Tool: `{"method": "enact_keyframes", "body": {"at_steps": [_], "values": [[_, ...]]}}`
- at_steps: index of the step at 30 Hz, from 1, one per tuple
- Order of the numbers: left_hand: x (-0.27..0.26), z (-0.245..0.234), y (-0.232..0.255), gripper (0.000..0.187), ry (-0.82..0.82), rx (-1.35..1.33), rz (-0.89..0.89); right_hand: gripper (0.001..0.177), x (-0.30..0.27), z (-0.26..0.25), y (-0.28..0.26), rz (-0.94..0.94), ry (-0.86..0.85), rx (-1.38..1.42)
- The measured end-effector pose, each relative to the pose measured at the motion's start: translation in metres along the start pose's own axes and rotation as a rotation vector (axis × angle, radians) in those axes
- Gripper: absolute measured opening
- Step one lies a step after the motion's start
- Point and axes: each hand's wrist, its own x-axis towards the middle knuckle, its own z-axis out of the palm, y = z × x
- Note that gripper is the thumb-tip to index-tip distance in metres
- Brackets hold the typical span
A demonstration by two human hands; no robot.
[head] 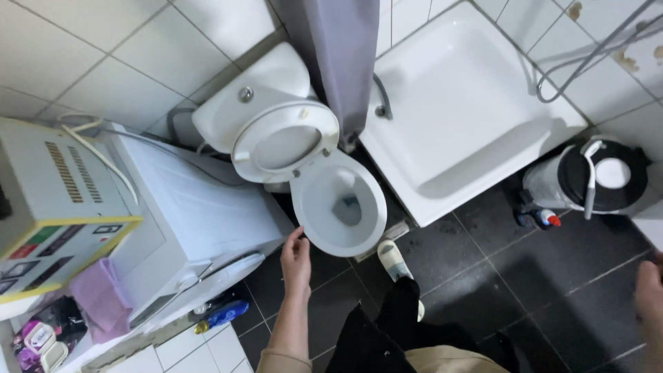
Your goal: The person cleans a toilet using a handheld shower head and a toilet brush. They rinse the bowl, scrub with the brush, and then wipe the toilet seat and lid with a tissue.
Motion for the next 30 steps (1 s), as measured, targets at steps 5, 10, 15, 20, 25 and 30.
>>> {"method": "enact_keyframes", "body": {"at_steps": [5, 10, 15, 20, 25, 30], "values": [[-0.021, -0.036, -0.026, 0.039, -0.005, 0.041, 0.024, 0.037, -0.095, 0.019, -0.122, -0.203, -0.018, -0.122], [-0.035, -0.075, -0.067, 0.030, -0.008, 0.067, 0.010, 0.041, -0.185, 0.036, -0.244, -0.003, -0.168, -0.145], [-0.041, -0.123, -0.115, 0.026, 0.052, 0.053, 0.049, 0.036, -0.219, 0.060, -0.239, 0.079, -0.228, -0.102], [-0.040, -0.168, -0.124, 0.029, 0.092, 0.049, 0.016, 0.037, -0.277, 0.074, -0.317, 0.207, -0.279, -0.108], [-0.017, -0.202, -0.133, 0.027, 0.104, 0.074, 0.053, 0.035, -0.303, 0.127, -0.290, 0.079, -0.308, -0.151], [0.020, -0.258, -0.141, 0.030, 0.085, 0.070, 0.280, 0.032, -0.345, 0.206, -0.272, -0.186, -0.319, -0.110]]}}
